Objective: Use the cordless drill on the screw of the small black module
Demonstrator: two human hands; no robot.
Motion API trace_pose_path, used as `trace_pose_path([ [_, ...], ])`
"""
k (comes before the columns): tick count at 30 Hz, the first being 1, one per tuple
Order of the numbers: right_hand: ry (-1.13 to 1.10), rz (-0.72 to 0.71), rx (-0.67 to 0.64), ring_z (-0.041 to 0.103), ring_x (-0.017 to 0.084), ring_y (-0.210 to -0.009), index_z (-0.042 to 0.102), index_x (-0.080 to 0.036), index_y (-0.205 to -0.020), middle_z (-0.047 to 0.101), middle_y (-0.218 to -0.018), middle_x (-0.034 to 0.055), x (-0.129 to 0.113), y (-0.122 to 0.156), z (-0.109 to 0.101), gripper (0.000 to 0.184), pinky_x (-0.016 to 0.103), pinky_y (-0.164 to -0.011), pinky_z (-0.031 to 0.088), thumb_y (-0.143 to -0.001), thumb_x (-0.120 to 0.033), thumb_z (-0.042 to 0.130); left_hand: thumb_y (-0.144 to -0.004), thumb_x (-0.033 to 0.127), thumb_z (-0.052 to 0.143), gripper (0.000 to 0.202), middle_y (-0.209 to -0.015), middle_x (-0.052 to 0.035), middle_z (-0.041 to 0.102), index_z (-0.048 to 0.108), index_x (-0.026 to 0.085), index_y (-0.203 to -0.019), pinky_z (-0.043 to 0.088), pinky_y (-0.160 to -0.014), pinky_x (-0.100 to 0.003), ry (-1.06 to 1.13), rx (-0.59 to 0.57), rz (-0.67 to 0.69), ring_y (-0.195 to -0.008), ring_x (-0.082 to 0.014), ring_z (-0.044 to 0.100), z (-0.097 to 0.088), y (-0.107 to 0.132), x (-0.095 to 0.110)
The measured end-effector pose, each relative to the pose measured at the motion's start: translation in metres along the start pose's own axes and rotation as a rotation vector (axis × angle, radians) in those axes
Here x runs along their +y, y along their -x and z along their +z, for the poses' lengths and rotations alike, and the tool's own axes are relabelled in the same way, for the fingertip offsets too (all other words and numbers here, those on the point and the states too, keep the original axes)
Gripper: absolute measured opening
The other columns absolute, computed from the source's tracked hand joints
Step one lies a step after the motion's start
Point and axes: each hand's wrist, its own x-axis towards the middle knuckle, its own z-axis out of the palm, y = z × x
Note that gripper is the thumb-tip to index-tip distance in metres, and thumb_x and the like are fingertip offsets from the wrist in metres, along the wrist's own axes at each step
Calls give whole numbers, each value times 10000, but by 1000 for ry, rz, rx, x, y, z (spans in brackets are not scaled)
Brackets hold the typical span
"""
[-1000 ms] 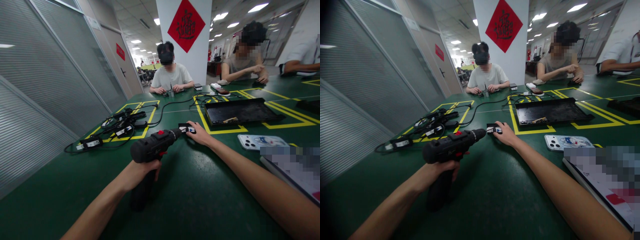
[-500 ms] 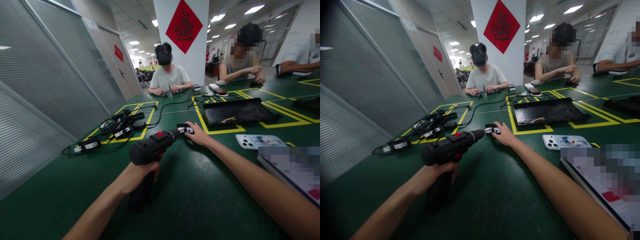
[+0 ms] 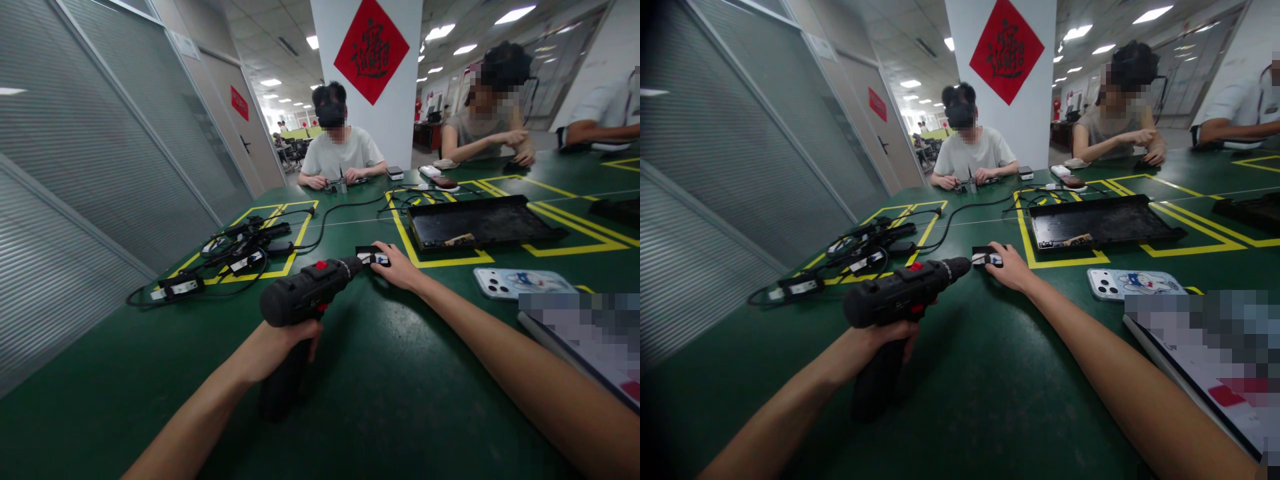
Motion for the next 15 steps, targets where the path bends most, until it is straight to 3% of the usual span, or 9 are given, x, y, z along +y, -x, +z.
trace_pose_path([
  [3,-3,0,-2,542,218,-1003,400,-286,-1325,497,-1088,59,0,0,0,557,347,-906,413,-794,-357,557,-777,356,545,263,-648,-35,589,619,139,-648,454,-632,-321,11,-8,4,-610,-165,547,0,0,2],
  [8,-3,-8,1,539,225,-1004,405,-282,-1320,503,-1090,64,0,0,0,554,364,-907,412,-796,-373,562,-780,327,558,215,-643,-17,589,648,142,-843,450,-616,-301,22,-23,8,-602,-159,555,-1,0,-1],
  [15,7,-7,-2,536,226,-1012,414,-275,-1311,504,-1096,71,-1,1,-1,534,366,-891,418,-815,-417,549,-783,305,552,443,-638,7,584,529,163,-1202,456,-604,-299,31,-33,25,-590,-161,558,-1,0,3],
])
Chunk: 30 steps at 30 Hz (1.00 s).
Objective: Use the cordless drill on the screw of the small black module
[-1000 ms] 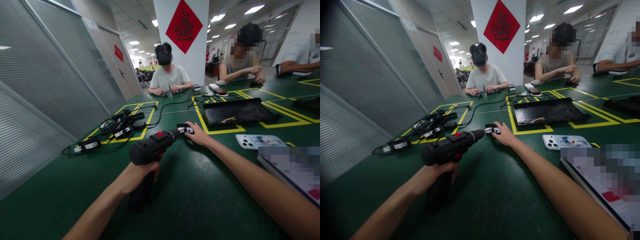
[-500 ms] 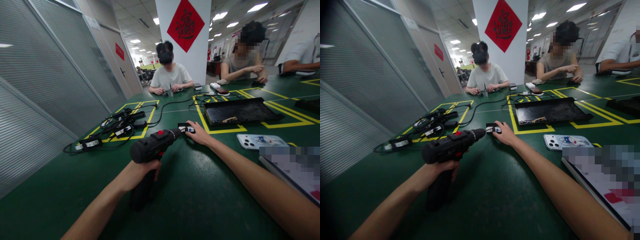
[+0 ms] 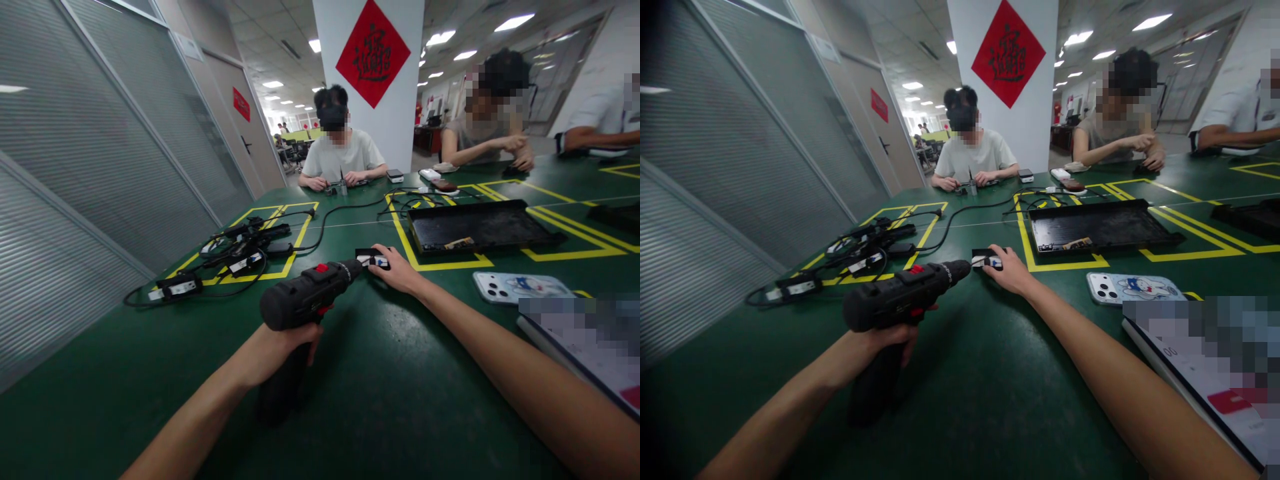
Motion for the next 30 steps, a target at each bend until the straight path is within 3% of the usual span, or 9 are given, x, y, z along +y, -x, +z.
trace_pose_path([
  [7,-5,-5,8,542,226,-996,410,-268,-1316,504,-1090,75,0,0,1,537,369,-900,413,-821,-426,546,-805,285,529,483,-649,11,591,455,152,-1264,460,-627,-314,-8,-44,3,-605,-166,569,-2,1,5],
  [14,-11,12,-9,540,233,-991,413,-272,-1311,499,-1085,75,-1,0,0,527,378,-909,414,-822,-419,545,-798,291,555,287,-650,13,587,543,169,-1057,458,-600,-293,54,-26,30,-592,-154,567,-1,-1,-3],
  [23,-21,3,-2,532,236,-1033,415,-270,-1310,494,-1110,77,0,-1,1,524,379,-924,406,-821,-401,553,-782,260,573,182,-638,16,586,547,167,-936,454,-577,-278,75,-23,19,-576,-138,559,-1,-2,-5],
  [30,-28,6,0,539,232,-1009,418,-261,-1309,499,-1098,82,1,-1,1,529,377,-924,408,-816,-395,557,-788,276,560,218,-621,13,594,552,159,-972,453,-575,-284,13,-16,39,-568,-143,561,1,0,-2],
])
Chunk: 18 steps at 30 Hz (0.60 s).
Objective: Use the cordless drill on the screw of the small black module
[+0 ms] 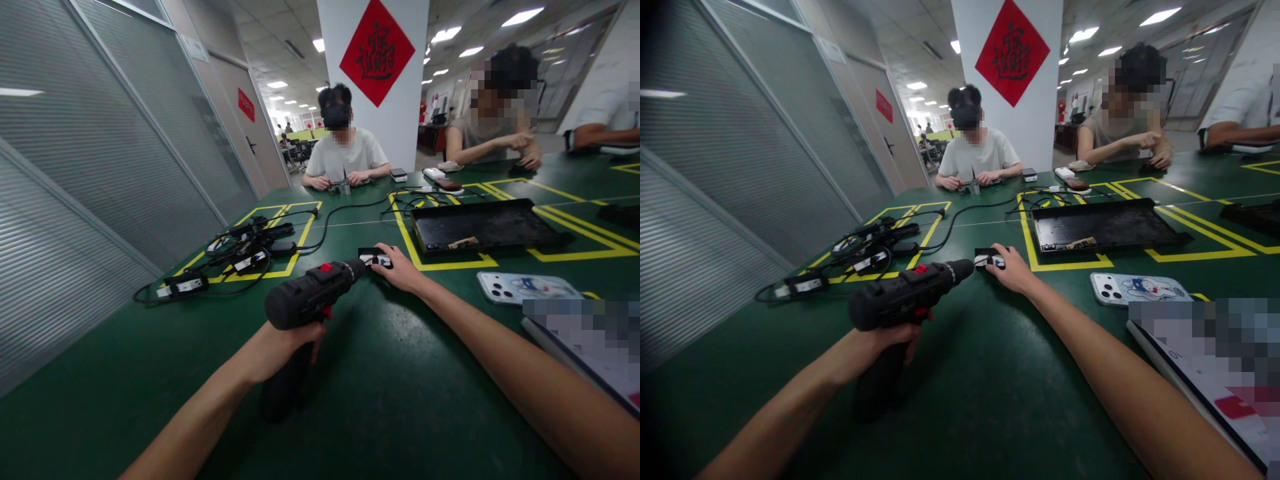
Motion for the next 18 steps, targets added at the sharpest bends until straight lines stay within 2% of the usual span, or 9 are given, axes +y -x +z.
trace_pose_path([
  [10,-2,-11,2,537,231,-1008,416,-264,-1311,497,-1109,83,1,1,-1,538,374,-923,408,-813,-406,562,-792,264,568,239,-640,24,586,533,168,-1008,461,-576,-274,59,-27,16,-573,-134,564,-1,-1,-2],
  [18,-11,-34,4,532,220,-1005,430,-263,-1296,505,-1095,76,0,1,-2,519,368,-922,408,-813,-395,566,-789,250,548,198,-627,11,600,556,159,-964,448,-576,-283,16,11,-16,-582,-150,566,0,-1,2],
])
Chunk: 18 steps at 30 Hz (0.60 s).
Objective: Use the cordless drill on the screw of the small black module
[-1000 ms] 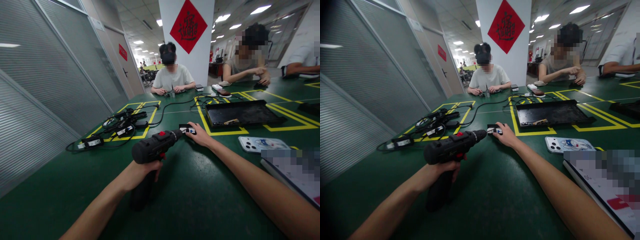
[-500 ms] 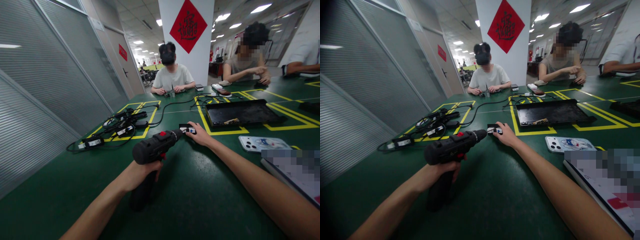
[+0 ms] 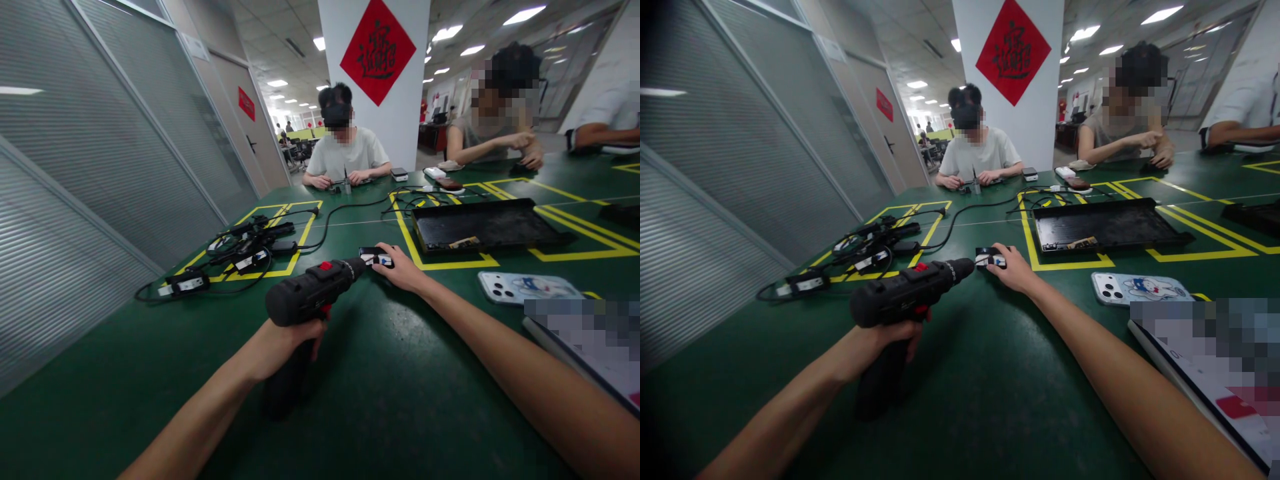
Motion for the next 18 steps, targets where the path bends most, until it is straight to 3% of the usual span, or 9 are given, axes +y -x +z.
trace_pose_path([
  [4,-2,2,0,532,219,-1011,430,-254,-1297,509,-1103,80,1,0,0,525,365,-925,407,-810,-386,572,-787,277,542,215,-630,-1,599,582,146,-954,448,-588,-297,-26,5,-20,-589,-157,562,1,1,-1],
  [9,0,7,0,533,222,-1012,430,-254,-1296,512,-1103,79,2,-1,1,533,368,-929,406,-802,-390,580,-803,322,542,203,-646,-18,596,580,145,-711,447,-598,-290,-85,-5,-14,-599,-147,557,0,1,-5],
  [14,10,0,3,526,228,-1019,429,-268,-1293,511,-1107,76,2,-1,1,529,375,-917,410,-800,-389,579,-794,292,570,197,-645,9,604,566,172,-949,448,-581,-279,-25,1,18,-586,-144,564,0,0,-4],
  [18,9,0,-2,537,221,-987,429,-268,-1291,512,-1087,74,2,0,0,520,371,-904,417,-808,-396,573,-793,301,568,168,-633,1,601,590,160,-881,449,-583,-281,-49,16,-9,-585,-146,563,1,1,-3],
])
